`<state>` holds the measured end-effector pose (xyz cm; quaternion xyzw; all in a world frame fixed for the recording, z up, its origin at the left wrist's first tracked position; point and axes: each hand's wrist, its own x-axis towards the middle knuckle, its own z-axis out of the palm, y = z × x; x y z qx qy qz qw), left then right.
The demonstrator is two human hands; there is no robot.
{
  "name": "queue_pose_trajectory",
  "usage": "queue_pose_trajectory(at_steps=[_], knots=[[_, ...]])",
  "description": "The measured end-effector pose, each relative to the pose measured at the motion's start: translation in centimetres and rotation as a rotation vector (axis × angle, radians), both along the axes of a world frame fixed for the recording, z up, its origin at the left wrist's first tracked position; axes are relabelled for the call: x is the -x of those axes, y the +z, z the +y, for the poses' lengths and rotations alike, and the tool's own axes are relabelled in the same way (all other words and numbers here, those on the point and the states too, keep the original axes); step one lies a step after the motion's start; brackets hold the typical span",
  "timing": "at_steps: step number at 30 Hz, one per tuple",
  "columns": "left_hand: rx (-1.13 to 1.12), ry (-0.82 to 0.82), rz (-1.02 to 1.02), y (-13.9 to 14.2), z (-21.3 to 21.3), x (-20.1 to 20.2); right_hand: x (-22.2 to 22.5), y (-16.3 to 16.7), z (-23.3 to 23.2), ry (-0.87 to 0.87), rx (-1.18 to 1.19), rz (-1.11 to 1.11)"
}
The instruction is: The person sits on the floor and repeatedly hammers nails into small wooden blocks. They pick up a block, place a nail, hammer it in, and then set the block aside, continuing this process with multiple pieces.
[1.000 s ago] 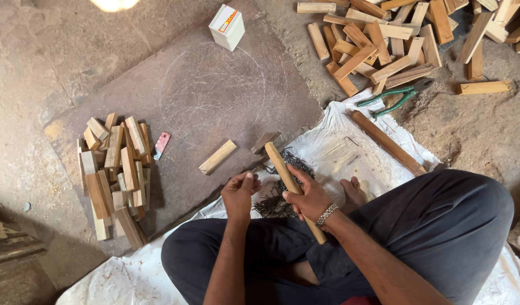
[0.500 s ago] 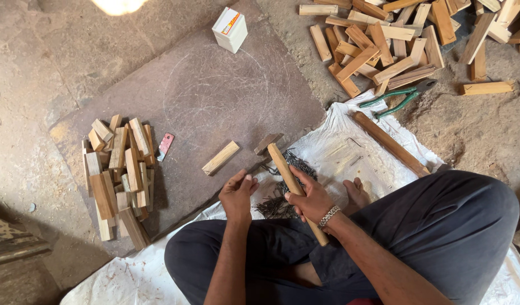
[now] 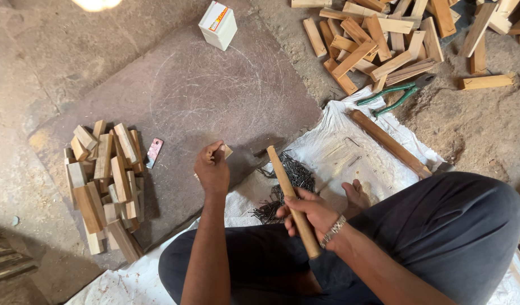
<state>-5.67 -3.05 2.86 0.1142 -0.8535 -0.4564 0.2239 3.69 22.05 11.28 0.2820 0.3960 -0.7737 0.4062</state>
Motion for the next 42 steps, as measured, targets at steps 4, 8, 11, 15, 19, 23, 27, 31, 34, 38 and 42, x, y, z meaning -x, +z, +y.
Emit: queue_pose_trajectory(at_steps=[4,8,11,15,19,23,27,31,34,38,42], knots=[[-0.024,-0.012,0.045,-0.7,0.2,0.1,-1.0,2.0,0.4,0.004,0.015,-0.061],[0.005,-0.024,0.062,-1.0,0.2,-0.1,-1.1,2.6,0.4,0.007,0.047,-0.072],[-0.022,-0.032,0.083,-1.0,0.1,-0.2,-1.1,2.5,0.4,0.006,0.044,-0.092],[0.004,-0.024,0.085,-1.0,0.1,-0.1,-1.1,2.1,0.5,0.001,0.052,-0.102],[0.033,-0.023,0.103,-1.2,0.2,-0.1,-1.4,1.6,0.6,0.006,0.049,-0.108],[0.072,-0.022,0.101,-1.1,0.2,-0.4,-1.8,0.6,0.7,0.025,0.017,-0.076],[0.103,-0.025,0.055,-0.7,0.3,-0.5,-2.4,-0.1,0.1,0.149,-0.316,0.120],[0.114,-0.020,0.065,-0.3,0.5,-0.6,-2.5,0.5,-1.2,0.295,-0.819,0.889],[-0.216,0.017,-0.037,-0.2,0.7,-0.7,-1.9,2.1,-1.8,0.321,-1.006,1.243],[-0.266,0.010,-0.028,0.0,0.7,-0.6,-0.7,3.8,-3.1,0.328,-1.107,1.356],[-0.241,0.005,-0.035,0.4,0.5,-0.5,0.9,4.6,-5.0,0.611,-1.231,1.109]])
